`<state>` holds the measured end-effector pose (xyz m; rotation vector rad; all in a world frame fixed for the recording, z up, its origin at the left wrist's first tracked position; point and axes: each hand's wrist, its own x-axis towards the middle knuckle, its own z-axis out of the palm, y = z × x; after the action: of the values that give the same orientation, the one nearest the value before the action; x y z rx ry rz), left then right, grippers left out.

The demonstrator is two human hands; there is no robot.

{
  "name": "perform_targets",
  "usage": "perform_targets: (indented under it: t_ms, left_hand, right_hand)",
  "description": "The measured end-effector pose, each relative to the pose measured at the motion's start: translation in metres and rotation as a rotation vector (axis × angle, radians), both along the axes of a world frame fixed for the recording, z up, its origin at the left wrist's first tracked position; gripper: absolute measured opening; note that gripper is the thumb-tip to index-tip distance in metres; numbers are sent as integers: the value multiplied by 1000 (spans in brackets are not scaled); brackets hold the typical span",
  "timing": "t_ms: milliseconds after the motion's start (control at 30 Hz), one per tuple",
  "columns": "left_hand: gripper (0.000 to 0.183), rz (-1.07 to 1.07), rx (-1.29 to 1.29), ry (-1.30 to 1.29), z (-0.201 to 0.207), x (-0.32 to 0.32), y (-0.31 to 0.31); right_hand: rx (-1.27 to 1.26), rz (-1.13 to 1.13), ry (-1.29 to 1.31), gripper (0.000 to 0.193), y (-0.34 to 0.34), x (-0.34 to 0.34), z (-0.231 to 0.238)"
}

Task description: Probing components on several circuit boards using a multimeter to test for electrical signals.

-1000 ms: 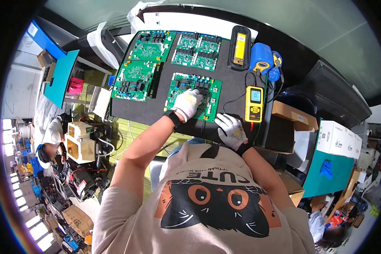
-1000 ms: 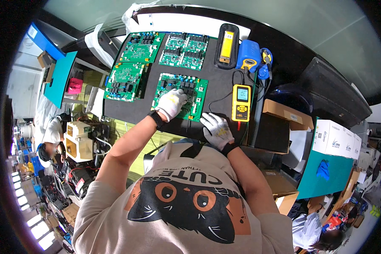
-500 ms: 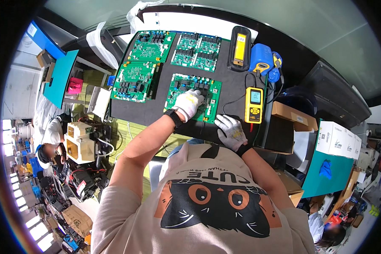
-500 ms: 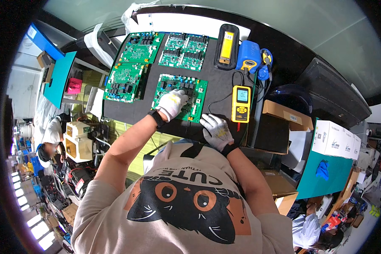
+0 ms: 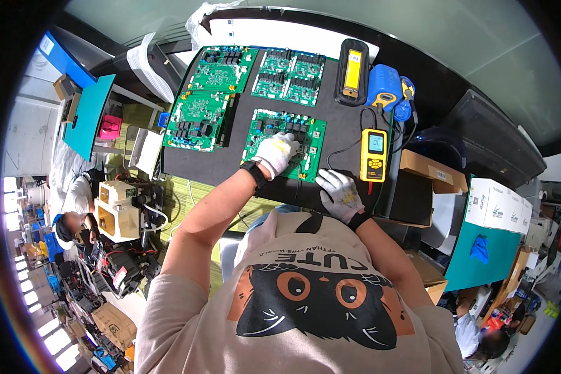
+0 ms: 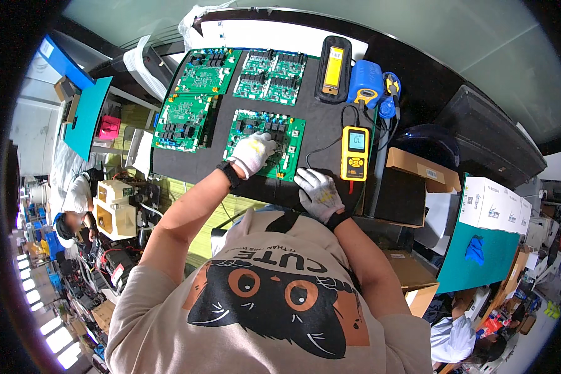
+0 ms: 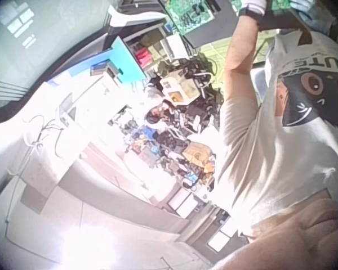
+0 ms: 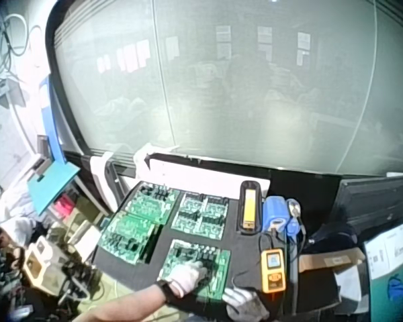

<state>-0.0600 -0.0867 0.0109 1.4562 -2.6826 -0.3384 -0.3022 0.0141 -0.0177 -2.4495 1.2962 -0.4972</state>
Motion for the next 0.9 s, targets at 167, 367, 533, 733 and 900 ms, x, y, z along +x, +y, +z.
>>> perform_targets:
  t_ms: [167,367,533,733,900]
  left_hand:
    - [14,7,17,6,-3,-1,-1]
    - [16,32,66,12,-1,0,-1]
    - [13,14,29,59,-2,2,2]
    - [8,67,-71,90,-4,3,12]
    - [9,253,-112,255,-2,5,29]
  right_hand:
    - [-1,-9,5,37,1,0,1]
    - [-10,10,-23,36,-1,0,-1]
    - [-28,8,-36,35,-1,1,3]
    - [-20,8,-29,36,-1,1,5]
    - [0,-2,-6,38,0,0,2]
